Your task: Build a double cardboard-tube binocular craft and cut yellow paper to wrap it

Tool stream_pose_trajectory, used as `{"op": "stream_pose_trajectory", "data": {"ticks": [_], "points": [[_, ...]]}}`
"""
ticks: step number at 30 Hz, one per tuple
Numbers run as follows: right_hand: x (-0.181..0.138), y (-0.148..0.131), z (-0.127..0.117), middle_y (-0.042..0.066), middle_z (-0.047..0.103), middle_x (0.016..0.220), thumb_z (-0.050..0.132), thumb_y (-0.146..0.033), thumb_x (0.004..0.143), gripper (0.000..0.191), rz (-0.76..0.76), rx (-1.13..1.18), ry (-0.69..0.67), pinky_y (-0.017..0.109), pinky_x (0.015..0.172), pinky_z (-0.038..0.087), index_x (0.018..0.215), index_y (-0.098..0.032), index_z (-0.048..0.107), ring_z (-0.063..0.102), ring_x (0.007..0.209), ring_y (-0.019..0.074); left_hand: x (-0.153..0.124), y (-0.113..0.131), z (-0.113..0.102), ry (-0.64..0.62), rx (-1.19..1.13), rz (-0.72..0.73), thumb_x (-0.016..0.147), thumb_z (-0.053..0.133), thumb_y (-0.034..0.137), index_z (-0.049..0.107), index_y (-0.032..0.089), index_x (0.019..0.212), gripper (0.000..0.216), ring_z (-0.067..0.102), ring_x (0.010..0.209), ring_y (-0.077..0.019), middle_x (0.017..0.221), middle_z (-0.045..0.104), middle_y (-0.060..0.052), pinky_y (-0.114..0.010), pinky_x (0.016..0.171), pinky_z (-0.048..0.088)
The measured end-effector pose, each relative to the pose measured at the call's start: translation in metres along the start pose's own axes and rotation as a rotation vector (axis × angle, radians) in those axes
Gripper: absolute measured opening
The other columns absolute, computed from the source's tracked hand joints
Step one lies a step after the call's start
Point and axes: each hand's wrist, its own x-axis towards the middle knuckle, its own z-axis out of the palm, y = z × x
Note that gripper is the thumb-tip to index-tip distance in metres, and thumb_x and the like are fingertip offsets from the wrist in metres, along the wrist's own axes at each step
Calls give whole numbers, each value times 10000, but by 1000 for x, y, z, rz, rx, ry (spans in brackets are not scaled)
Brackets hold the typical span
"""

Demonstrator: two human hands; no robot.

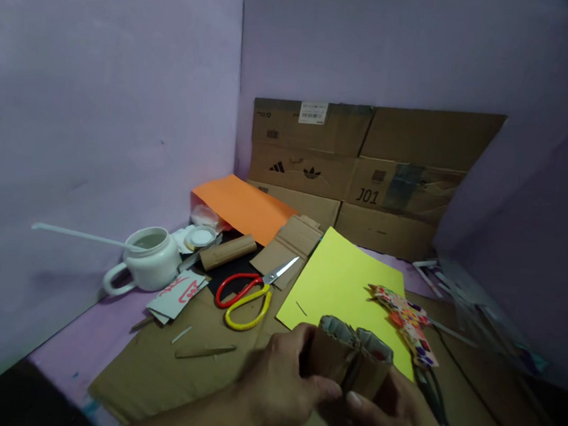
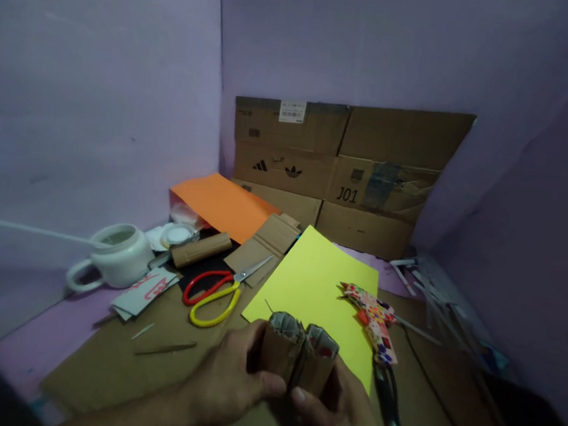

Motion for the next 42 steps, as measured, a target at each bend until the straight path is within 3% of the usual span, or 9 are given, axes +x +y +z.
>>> {"op": "stream_pose_trajectory", "data": {"ticks": [10, 15, 18, 21, 25, 29, 35, 39, 42], "points": [[0, -5, 11, 83, 697, 942, 710, -280, 655, 323, -127, -65, 37, 373, 800, 508, 953, -190, 623, 634, 901, 292, 3, -6, 0, -77, -65, 81, 590, 702, 126, 628, 204, 1026, 449, 616, 889, -249, 943, 696, -41, -318, 773, 477], [-1, -9, 5, 68, 682, 1036, 746, -236, 615, 499, -82, 12, -45, 375, 865, 486, 1081, -213, 571, 627, 951, 278, -5, 4, -16, -101, 1, 19, 509, 730, 84, 486, 219, 1312, 850, 499, 1172, -326, 1307, 550, -107, -385, 933, 434], [0, -15, 1, 74, 685, 1017, 749, -280, 608, 511, -60, 14, -86, 376, 833, 496, 1082, -208, 574, 631, 914, 281, -10, 16, -38, -64, 87, -2, 528, 735, 131, 458, 219, 1350, 872, 361, 1306, -352, 1423, 433, -129, -438, 1027, 354], [0, -20, -2, 72, 697, 969, 745, -270, 586, 480, -54, -54, -62, 373, 816, 497, 1040, -193, 608, 626, 924, 297, -3, 25, -71, 25, 235, 81, 628, 673, 166, 554, 256, 1262, 651, 462, 1241, -317, 1345, 532, -87, -417, 1003, 385], [0, -22, -4, 37, 698, 821, 725, -218, 578, 239, -28, -199, -28, 337, 730, 500, 799, -197, 636, 623, 813, 268, 31, 27, -122, 362, 655, 115, 740, 572, 200, 614, 214, 1147, 410, 564, 1096, -316, 1162, 647, -97, -423, 930, 419], [-1, -18, -6, 8, 681, 759, 715, -172, 572, 196, -7, -234, -47, 317, 697, 488, 745, -200, 627, 607, 765, 240, 72, 17, -153, 403, 893, 30, 696, 653, 182, 624, 170, 1081, 387, 524, 1094, -371, 1129, 623, -154, -468, 891, 403], [-1, -15, -9, 0, 694, 794, 761, -169, 563, 275, -55, -233, -81, 317, 710, 486, 819, -203, 666, 612, 788, 247, 91, 14, -156, 351, 1108, -22, 797, 630, 298, 586, 161, 1092, 329, 577, 977, -255, 1076, 614, -99, -434, 832, 445], [-2, -21, -12, 15, 705, 896, 831, -215, 512, 497, -64, -210, -107, 354, 772, 492, 980, -217, 667, 625, 849, 270, 78, 38, -148, 359, 1154, 42, 733, 599, 232, 604, 118, 1097, 381, 599, 895, -349, 953, 662, -180, -402, 706, 426], [-3, -26, -15, 43, 692, 1027, 876, -234, 444, 740, -64, -221, -89, 393, 847, 472, 1135, -216, 612, 616, 933, 290, 62, 67, -131, 286, 1118, 153, 738, 586, 286, 580, 135, 1153, 442, 608, 864, -316, 985, 676, -143, -369, 695, 430]]}}
